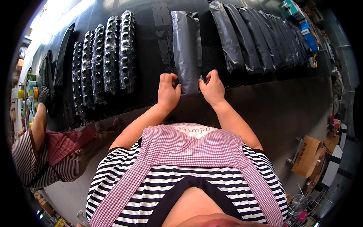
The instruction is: The person places black plastic trays into gray plastic bags, folds the bags over, and later applies white labels to blue plastic components.
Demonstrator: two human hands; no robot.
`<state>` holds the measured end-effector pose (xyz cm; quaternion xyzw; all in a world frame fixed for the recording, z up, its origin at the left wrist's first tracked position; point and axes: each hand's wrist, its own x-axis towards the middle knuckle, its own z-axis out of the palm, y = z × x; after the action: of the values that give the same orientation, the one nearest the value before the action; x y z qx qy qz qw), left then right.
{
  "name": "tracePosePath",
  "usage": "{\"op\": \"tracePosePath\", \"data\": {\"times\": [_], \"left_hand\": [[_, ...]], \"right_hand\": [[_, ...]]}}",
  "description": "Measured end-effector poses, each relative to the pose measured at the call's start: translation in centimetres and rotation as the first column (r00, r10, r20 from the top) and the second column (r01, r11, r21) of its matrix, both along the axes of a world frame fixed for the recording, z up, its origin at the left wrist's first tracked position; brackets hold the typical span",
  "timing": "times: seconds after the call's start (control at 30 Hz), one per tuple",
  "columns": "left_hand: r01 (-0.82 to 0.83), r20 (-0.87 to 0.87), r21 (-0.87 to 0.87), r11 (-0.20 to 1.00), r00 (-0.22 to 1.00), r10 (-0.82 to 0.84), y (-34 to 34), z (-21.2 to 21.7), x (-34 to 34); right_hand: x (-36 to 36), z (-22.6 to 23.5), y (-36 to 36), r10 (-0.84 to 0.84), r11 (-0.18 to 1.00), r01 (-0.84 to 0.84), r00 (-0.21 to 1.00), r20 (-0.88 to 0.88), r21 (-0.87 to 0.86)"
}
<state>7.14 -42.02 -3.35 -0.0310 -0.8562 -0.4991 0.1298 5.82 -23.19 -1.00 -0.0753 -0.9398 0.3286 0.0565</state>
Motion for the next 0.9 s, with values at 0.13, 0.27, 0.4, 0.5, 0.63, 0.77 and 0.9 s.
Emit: {"op": "tracePosePath", "data": {"times": [0.13,0.27,0.4,0.5,0.63,0.77,0.9], "left_hand": [[0.202,-0.173,-0.186,0.962,0.957,-0.234,-0.8,0.9,-1.0],[0.220,0.177,0.261,0.940,0.946,-0.271,-0.2,0.4,-1.1],[0.183,0.200,0.735,0.653,0.862,-0.466,-1.4,-1.2,-2.1],[0.426,0.102,0.387,0.818,0.862,-0.497,-2.1,0.7,-1.4],[0.508,0.132,0.161,0.846,0.839,-0.529,-5.2,0.7,1.0],[0.543,0.109,0.119,0.831,0.825,-0.555,-6.7,-0.2,1.8],[0.572,0.078,0.115,0.812,0.810,-0.582,-7.1,-0.2,2.1]], "right_hand": [[-2.4,0.7,-0.3,0.371,0.924,-0.347,0.915,-0.156,0.159],[-4.7,2.0,-4.7,0.098,0.984,-0.139,0.942,0.321,0.107],[-6.3,2.0,-4.1,0.144,0.986,-0.160,0.953,0.265,0.039],[-9.0,-0.4,-0.5,0.161,0.912,-0.110,0.982,0.097,-0.395],[-12.8,3.2,1.7,0.080,0.997,-0.081,0.990,0.115,0.002],[-15.8,4.2,3.8,-0.212,0.859,0.044,0.938,0.276,0.510],[-14.9,2.9,4.5,-0.183,0.847,0.071,0.969,0.164,0.527]]}}
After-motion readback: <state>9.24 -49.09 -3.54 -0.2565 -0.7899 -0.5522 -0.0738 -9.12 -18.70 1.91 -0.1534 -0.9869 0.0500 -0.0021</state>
